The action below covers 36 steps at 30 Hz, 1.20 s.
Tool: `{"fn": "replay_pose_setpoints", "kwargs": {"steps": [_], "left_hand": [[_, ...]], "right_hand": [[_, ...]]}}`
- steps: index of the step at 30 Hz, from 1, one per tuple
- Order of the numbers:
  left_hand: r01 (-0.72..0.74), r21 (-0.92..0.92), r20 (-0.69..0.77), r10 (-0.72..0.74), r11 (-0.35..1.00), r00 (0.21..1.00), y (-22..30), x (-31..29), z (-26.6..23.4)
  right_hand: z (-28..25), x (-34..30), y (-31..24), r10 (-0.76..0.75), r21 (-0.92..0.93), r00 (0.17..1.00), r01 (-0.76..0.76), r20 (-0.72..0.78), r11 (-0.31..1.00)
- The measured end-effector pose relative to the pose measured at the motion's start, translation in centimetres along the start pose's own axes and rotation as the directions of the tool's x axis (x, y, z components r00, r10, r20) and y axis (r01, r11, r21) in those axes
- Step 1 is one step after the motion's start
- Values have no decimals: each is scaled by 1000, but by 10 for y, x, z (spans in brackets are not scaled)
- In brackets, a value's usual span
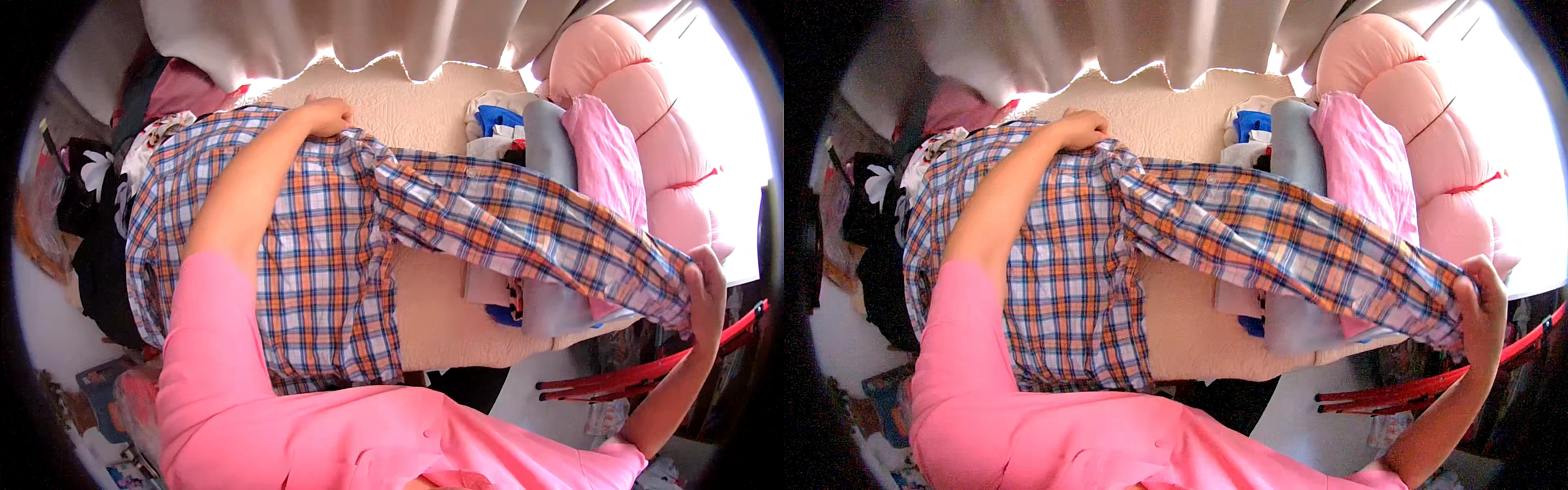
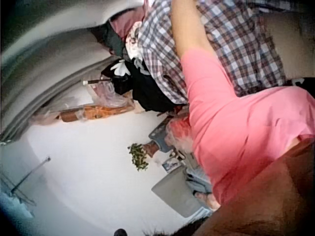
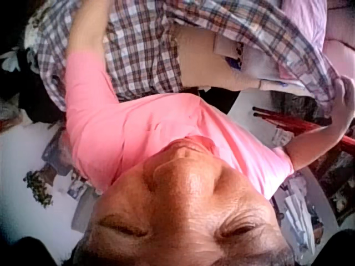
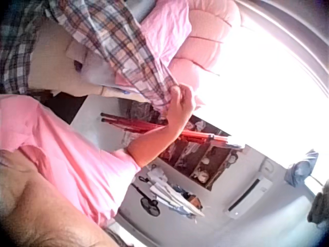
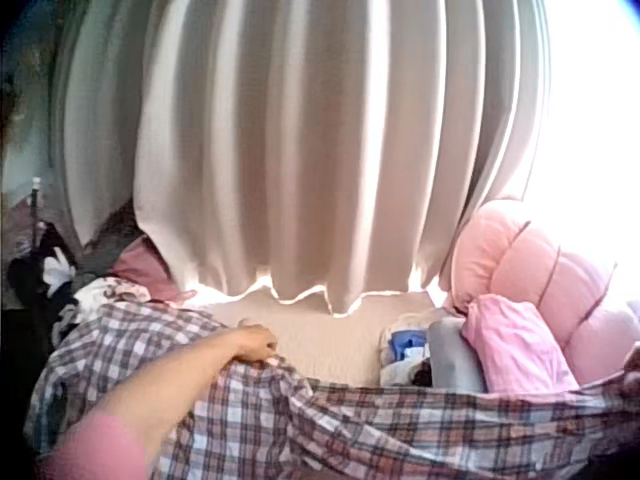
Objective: The person smooths out a plaid shirt on a surface, buttons several buttons down the front, and then folds the sleeves and the body of the shirt.
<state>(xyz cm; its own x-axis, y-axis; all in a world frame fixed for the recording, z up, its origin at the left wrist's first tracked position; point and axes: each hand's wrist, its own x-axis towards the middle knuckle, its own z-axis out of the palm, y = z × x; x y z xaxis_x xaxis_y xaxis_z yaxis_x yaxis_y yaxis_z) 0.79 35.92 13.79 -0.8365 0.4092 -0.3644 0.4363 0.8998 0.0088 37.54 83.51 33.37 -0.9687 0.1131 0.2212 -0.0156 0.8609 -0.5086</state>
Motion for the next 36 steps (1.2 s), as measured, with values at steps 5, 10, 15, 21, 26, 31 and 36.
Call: {"fn": "replay_pose_setpoints", "kwargs": {"steps": [5,10,15,21,26,31,36], "left_hand": [[-58,-202,-319,-10,978,948,-5,1,4],[40,-175,-452,-116,984,885,5,-9,23],[67,-151,-696,-155,986,701,14,-16,53],[-12,-208,-831,-170,978,530,11,-9,68],[-54,-141,-904,-106,988,414,12,-17,64],[16,-218,-897,-207,976,390,17,-25,43],[110,36,-803,-36,993,595,30,-26,30]], "right_hand": [[0,8,1,-14,112,1000,12,23,994],[9,28,12,37,-222,998,-23,60,975],[24,32,23,-16,-250,1000,12,-15,968],[17,10,33,189,272,955,-123,-230,954],[25,9,36,264,201,962,-247,-62,948],[-13,-6,10,192,307,931,-93,-310,947],[-15,-4,-3,356,346,930,-304,-96,887]]}}
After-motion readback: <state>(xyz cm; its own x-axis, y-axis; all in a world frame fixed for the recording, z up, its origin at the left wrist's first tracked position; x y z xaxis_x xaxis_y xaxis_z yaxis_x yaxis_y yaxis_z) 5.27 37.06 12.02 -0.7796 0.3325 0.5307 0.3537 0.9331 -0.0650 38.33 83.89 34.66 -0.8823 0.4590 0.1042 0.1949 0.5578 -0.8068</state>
